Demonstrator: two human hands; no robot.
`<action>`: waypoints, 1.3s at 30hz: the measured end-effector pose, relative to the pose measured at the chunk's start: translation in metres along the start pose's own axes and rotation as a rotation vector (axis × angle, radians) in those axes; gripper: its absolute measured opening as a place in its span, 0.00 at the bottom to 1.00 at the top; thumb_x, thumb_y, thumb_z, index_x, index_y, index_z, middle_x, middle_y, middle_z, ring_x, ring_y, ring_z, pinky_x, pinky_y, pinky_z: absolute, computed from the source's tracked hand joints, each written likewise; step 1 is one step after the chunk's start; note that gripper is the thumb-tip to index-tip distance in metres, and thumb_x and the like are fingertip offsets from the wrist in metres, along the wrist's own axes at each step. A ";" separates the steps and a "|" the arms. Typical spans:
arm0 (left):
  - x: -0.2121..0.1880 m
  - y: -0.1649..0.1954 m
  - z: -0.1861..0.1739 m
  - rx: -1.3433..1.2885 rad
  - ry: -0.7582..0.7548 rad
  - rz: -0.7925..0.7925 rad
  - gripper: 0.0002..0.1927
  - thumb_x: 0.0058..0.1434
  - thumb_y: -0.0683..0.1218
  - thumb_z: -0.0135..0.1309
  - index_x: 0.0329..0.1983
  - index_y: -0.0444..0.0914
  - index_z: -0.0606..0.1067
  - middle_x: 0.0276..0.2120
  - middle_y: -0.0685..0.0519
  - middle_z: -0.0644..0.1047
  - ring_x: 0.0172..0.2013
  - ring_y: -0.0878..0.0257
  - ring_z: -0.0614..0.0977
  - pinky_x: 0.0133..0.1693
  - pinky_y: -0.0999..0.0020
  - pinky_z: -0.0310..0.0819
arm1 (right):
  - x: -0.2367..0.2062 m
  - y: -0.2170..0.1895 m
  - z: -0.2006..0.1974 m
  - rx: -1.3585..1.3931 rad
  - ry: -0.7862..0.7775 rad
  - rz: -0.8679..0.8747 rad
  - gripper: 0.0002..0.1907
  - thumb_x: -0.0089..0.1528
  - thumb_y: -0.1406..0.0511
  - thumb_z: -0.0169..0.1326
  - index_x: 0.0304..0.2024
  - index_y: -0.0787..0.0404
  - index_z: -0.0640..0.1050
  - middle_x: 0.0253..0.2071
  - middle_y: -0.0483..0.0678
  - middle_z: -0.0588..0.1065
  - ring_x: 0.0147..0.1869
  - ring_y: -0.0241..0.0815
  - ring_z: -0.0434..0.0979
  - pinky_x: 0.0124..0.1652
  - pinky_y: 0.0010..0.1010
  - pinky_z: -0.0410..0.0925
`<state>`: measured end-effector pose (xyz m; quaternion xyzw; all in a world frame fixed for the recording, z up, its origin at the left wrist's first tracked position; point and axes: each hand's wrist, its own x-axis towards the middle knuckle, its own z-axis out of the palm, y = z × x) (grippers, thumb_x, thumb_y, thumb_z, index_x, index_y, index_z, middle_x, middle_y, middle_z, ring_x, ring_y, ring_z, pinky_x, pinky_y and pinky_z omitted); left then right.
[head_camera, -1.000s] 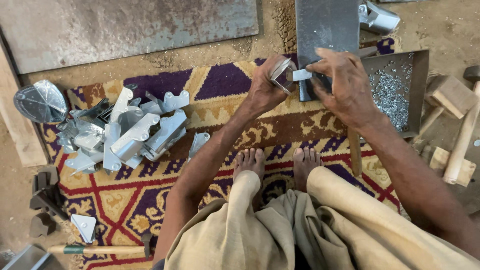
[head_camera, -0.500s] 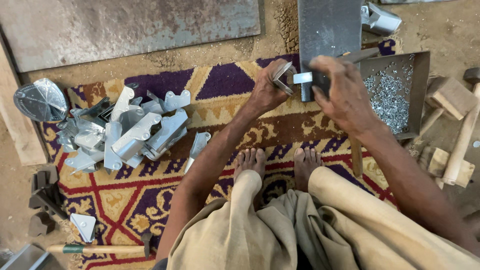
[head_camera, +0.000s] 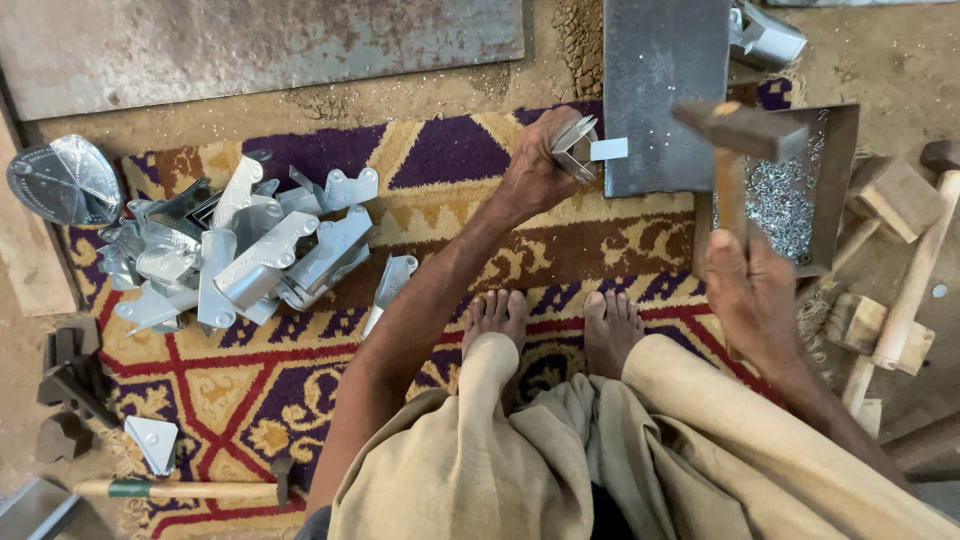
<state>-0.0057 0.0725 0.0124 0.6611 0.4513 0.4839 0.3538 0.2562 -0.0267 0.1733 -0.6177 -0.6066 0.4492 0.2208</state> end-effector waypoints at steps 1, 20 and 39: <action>0.001 0.001 0.000 0.000 -0.003 -0.020 0.12 0.54 0.36 0.62 0.37 0.41 0.74 0.32 0.55 0.74 0.36 0.63 0.77 0.39 0.62 0.79 | 0.001 -0.003 0.001 -0.039 -0.020 -0.089 0.15 0.71 0.55 0.38 0.42 0.57 0.70 0.17 0.39 0.62 0.16 0.29 0.60 0.14 0.25 0.56; 0.004 0.006 -0.005 -0.070 0.008 0.042 0.12 0.54 0.36 0.65 0.33 0.42 0.74 0.32 0.55 0.76 0.35 0.63 0.80 0.38 0.64 0.83 | -0.006 -0.038 0.013 -0.311 -0.074 0.218 0.24 0.73 0.52 0.37 0.50 0.68 0.71 0.18 0.44 0.64 0.19 0.37 0.63 0.18 0.33 0.57; 0.000 0.006 -0.003 -0.058 -0.008 -0.011 0.11 0.56 0.36 0.64 0.35 0.41 0.74 0.32 0.55 0.74 0.35 0.64 0.77 0.37 0.63 0.76 | -0.004 -0.026 0.012 -0.179 -0.108 0.271 0.23 0.74 0.52 0.37 0.49 0.64 0.73 0.20 0.46 0.64 0.20 0.38 0.62 0.18 0.35 0.58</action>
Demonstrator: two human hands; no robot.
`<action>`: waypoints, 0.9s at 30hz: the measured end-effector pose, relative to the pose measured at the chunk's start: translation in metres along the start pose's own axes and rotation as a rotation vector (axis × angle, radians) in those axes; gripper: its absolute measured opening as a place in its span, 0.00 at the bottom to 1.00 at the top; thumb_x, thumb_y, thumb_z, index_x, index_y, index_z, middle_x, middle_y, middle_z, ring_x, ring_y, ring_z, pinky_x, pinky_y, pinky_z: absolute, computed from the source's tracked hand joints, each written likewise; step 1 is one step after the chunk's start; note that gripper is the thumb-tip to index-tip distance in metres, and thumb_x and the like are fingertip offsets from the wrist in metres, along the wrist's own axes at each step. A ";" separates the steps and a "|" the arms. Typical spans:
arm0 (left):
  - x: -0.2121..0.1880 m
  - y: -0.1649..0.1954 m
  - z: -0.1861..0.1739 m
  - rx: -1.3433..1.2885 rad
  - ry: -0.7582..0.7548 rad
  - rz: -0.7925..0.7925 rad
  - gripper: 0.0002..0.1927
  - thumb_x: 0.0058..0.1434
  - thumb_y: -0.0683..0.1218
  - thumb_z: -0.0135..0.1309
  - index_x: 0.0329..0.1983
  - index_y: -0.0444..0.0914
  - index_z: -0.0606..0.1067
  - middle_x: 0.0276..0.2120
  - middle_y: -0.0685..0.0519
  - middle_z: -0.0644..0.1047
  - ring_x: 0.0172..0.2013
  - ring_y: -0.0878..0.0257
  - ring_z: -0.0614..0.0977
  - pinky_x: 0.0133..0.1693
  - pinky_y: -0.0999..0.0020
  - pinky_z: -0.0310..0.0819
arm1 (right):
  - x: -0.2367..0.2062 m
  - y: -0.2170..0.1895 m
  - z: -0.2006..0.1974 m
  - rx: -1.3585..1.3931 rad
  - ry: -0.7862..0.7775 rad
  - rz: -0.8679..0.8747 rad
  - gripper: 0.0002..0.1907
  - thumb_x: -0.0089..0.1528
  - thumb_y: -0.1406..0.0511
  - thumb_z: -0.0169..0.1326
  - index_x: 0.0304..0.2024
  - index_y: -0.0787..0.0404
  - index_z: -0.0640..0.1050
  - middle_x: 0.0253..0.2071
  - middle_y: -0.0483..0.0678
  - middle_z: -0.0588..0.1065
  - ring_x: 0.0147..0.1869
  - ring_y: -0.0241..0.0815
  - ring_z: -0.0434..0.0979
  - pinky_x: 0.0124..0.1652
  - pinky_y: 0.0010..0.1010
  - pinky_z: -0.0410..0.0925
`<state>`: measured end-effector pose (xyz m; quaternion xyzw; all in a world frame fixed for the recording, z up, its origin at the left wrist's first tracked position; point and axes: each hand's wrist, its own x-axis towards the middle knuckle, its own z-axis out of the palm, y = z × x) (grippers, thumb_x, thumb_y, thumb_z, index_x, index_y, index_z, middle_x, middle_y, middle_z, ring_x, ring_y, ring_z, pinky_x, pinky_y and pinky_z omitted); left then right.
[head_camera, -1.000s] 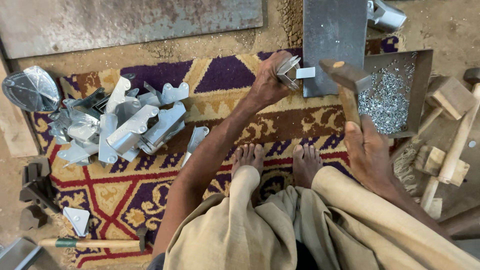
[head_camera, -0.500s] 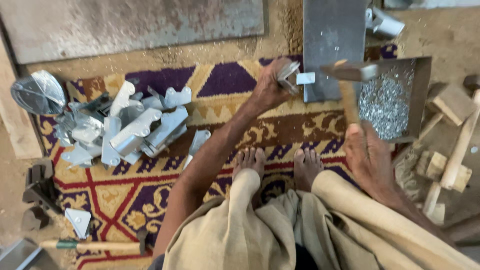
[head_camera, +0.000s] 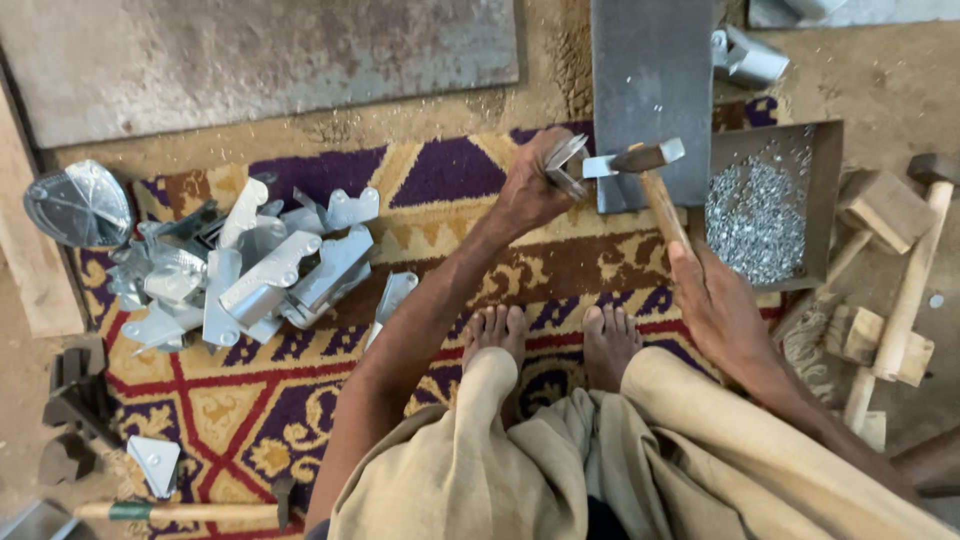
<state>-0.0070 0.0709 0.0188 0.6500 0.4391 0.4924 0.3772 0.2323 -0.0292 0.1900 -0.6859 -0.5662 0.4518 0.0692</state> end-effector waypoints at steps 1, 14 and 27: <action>0.000 0.001 -0.001 -0.036 -0.003 -0.021 0.11 0.53 0.36 0.63 0.36 0.41 0.74 0.33 0.56 0.75 0.35 0.64 0.77 0.37 0.64 0.78 | 0.000 -0.002 0.000 0.084 0.003 -0.018 0.23 0.73 0.52 0.37 0.45 0.65 0.73 0.21 0.44 0.63 0.22 0.36 0.62 0.19 0.34 0.58; -0.001 -0.003 0.000 -0.016 0.025 0.086 0.15 0.55 0.34 0.62 0.31 0.43 0.69 0.31 0.59 0.73 0.33 0.66 0.75 0.37 0.65 0.72 | 0.003 0.011 0.000 -0.171 0.118 -0.147 0.25 0.74 0.52 0.38 0.47 0.69 0.72 0.20 0.53 0.70 0.22 0.44 0.71 0.24 0.40 0.64; 0.003 0.001 0.003 0.113 -0.007 0.019 0.09 0.59 0.36 0.58 0.39 0.41 0.73 0.33 0.54 0.75 0.37 0.60 0.76 0.47 0.56 0.72 | 0.004 -0.004 -0.006 0.247 0.013 0.038 0.19 0.70 0.51 0.48 0.37 0.59 0.72 0.21 0.40 0.65 0.19 0.32 0.61 0.17 0.28 0.60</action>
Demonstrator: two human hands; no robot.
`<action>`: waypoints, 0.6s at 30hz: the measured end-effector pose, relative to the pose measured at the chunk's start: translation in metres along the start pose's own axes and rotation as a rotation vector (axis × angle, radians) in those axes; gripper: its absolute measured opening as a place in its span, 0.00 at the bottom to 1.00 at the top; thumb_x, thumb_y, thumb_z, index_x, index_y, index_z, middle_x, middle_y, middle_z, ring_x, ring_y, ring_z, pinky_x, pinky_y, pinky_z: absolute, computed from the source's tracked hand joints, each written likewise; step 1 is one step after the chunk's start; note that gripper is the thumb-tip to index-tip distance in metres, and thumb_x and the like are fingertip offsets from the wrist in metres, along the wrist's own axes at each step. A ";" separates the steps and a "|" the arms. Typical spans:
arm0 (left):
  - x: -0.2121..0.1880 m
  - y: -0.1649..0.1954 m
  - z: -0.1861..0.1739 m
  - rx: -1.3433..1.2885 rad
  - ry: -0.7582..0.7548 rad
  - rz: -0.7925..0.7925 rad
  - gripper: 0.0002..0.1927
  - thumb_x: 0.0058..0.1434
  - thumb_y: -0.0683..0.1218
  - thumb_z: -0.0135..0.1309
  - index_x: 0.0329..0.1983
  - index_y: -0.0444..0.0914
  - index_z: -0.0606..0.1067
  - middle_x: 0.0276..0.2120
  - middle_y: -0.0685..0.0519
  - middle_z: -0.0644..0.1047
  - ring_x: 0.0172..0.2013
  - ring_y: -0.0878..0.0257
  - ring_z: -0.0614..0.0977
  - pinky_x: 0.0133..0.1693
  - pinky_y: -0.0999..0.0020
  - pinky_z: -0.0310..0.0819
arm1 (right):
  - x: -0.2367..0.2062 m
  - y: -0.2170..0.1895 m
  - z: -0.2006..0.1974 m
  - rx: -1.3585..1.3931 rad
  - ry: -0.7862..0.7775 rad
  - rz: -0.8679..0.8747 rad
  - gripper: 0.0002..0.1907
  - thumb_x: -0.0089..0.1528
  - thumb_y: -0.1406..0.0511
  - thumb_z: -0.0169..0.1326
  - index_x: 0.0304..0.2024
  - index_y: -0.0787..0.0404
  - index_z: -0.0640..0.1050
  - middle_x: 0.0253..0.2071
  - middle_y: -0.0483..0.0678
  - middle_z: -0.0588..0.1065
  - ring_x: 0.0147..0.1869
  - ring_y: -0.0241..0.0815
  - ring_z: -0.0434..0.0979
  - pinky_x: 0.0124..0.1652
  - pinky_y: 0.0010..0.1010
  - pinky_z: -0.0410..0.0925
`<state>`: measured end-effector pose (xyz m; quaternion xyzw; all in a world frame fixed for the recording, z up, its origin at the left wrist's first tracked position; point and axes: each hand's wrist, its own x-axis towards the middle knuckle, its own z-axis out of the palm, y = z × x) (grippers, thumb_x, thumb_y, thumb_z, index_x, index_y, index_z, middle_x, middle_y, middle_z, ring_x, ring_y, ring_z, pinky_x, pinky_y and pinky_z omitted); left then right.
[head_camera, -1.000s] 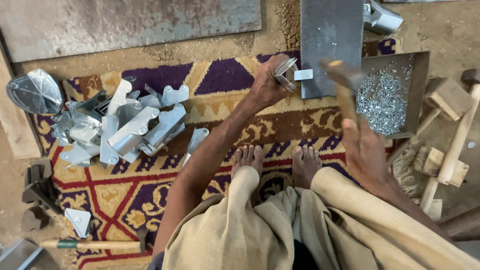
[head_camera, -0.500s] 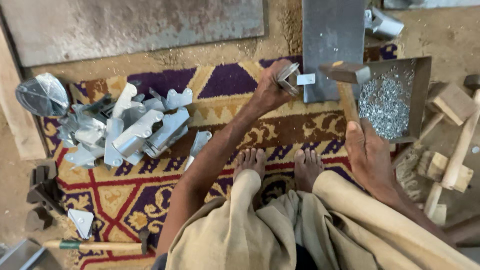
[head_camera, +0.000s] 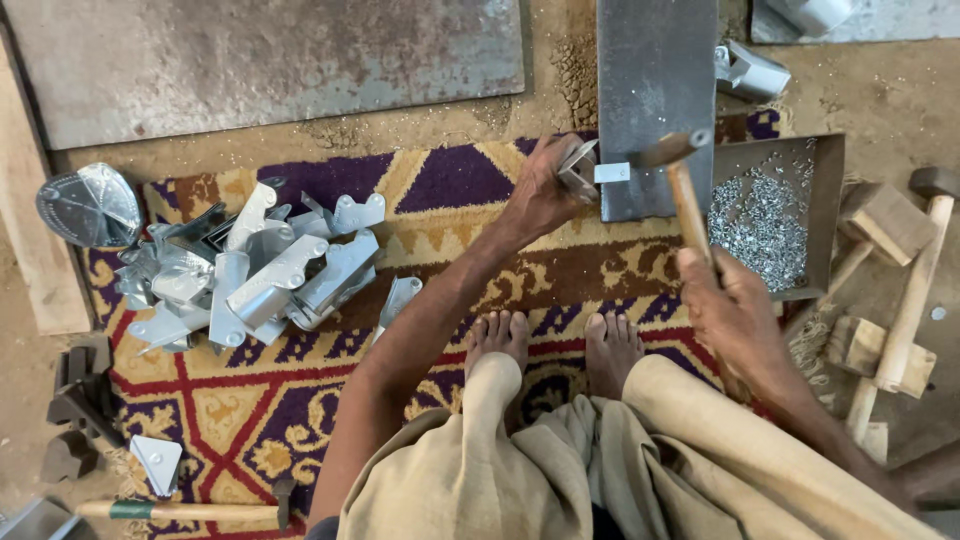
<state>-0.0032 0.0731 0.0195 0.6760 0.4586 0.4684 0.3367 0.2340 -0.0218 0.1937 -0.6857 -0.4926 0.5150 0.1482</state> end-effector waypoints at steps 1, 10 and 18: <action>0.001 0.002 -0.001 -0.003 -0.018 -0.003 0.11 0.56 0.37 0.61 0.38 0.40 0.72 0.31 0.53 0.75 0.36 0.59 0.76 0.48 0.54 0.71 | -0.005 -0.002 -0.006 0.045 0.012 0.047 0.18 0.70 0.50 0.46 0.37 0.57 0.73 0.20 0.38 0.65 0.18 0.31 0.61 0.16 0.26 0.61; 0.005 0.009 -0.007 0.012 -0.011 0.051 0.20 0.49 0.41 0.67 0.43 0.37 0.72 0.37 0.48 0.77 0.43 0.53 0.76 0.46 0.53 0.73 | 0.017 0.048 -0.023 -0.457 -0.014 -0.391 0.26 0.72 0.51 0.35 0.26 0.56 0.71 0.18 0.44 0.60 0.14 0.36 0.55 0.13 0.28 0.52; 0.010 0.014 -0.024 0.032 0.128 -0.037 0.31 0.51 0.49 0.68 0.53 0.34 0.68 0.44 0.44 0.72 0.48 0.53 0.76 0.45 0.56 0.83 | 0.000 0.033 -0.002 0.227 0.022 -0.035 0.18 0.74 0.54 0.41 0.36 0.59 0.66 0.22 0.40 0.60 0.21 0.29 0.56 0.19 0.23 0.54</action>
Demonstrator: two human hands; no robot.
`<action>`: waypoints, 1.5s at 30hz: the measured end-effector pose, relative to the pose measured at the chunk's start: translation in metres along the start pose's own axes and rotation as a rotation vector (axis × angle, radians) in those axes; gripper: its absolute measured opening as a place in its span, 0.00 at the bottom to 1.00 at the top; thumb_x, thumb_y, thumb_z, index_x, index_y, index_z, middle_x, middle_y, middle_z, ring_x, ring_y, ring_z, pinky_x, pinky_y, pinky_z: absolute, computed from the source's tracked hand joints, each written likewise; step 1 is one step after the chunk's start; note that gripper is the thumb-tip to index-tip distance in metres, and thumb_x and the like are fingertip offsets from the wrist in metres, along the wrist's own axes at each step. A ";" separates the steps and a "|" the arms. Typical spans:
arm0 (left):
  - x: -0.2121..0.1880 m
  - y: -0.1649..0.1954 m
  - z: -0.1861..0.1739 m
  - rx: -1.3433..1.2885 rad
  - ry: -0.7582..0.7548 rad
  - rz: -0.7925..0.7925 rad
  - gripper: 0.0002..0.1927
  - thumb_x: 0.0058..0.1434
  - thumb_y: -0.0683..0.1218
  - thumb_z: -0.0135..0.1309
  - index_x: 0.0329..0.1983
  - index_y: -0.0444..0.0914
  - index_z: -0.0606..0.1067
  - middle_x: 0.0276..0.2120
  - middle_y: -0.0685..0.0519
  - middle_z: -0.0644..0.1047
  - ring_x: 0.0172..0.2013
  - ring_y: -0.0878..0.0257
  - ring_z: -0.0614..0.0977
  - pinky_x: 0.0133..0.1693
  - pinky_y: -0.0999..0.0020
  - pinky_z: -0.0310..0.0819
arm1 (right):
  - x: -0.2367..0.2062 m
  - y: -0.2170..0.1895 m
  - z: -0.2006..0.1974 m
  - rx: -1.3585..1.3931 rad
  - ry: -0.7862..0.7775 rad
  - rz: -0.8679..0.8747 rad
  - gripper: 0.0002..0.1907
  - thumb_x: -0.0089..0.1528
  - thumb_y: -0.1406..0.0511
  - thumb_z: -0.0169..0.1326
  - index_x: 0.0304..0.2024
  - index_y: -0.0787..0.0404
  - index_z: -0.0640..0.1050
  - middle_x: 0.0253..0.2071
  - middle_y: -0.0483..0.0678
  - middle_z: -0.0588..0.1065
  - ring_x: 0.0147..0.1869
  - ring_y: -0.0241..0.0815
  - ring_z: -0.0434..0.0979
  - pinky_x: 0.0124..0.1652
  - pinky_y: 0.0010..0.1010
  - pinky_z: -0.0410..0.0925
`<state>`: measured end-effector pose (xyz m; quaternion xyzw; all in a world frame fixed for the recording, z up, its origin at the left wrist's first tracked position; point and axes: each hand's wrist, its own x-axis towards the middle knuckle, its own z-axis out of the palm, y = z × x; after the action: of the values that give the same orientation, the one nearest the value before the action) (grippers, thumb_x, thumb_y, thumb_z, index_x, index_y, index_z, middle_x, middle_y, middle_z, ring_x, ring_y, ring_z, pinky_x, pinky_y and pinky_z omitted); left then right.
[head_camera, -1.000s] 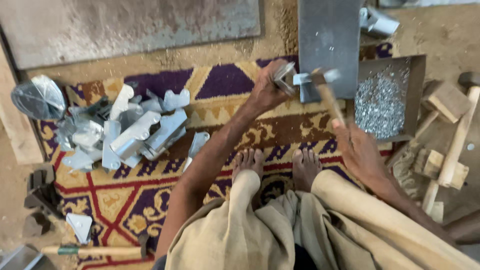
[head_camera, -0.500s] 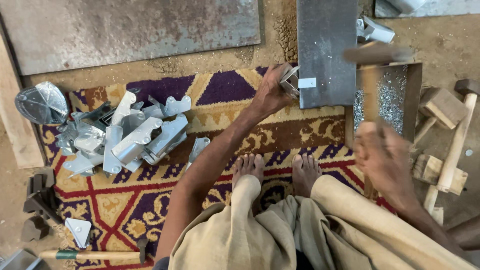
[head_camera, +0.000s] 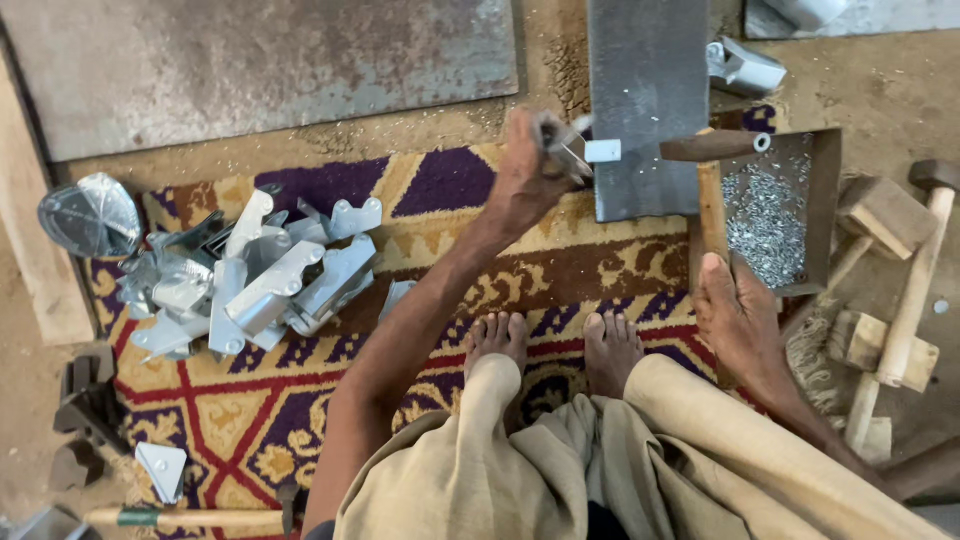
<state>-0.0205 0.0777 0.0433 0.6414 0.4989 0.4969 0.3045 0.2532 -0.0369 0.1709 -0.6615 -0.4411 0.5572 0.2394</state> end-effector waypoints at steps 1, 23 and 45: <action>0.003 0.000 -0.005 -0.003 0.006 0.009 0.31 0.54 0.52 0.69 0.54 0.34 0.68 0.47 0.44 0.73 0.50 0.54 0.77 0.49 0.55 0.84 | -0.004 -0.003 -0.001 0.025 0.010 -0.003 0.19 0.74 0.54 0.40 0.35 0.60 0.66 0.22 0.40 0.61 0.20 0.29 0.56 0.19 0.23 0.54; 0.035 0.042 -0.001 -0.463 -0.058 -0.486 0.34 0.60 0.64 0.56 0.56 0.33 0.74 0.44 0.38 0.82 0.43 0.50 0.88 0.42 0.49 0.90 | -0.003 -0.007 -0.001 -0.037 -0.044 -0.153 0.23 0.75 0.52 0.37 0.34 0.60 0.67 0.20 0.39 0.62 0.19 0.29 0.59 0.17 0.23 0.56; 0.039 -0.015 0.007 -0.538 -0.255 -0.596 0.35 0.58 0.67 0.58 0.52 0.33 0.77 0.45 0.36 0.83 0.51 0.41 0.84 0.53 0.34 0.77 | -0.021 -0.026 -0.025 -0.493 -0.032 -0.118 0.24 0.73 0.49 0.40 0.35 0.61 0.72 0.19 0.43 0.64 0.20 0.32 0.62 0.20 0.28 0.58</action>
<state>-0.0189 0.1196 0.0406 0.4229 0.4733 0.4162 0.6511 0.2688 -0.0376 0.2099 -0.6641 -0.6053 0.4283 0.0958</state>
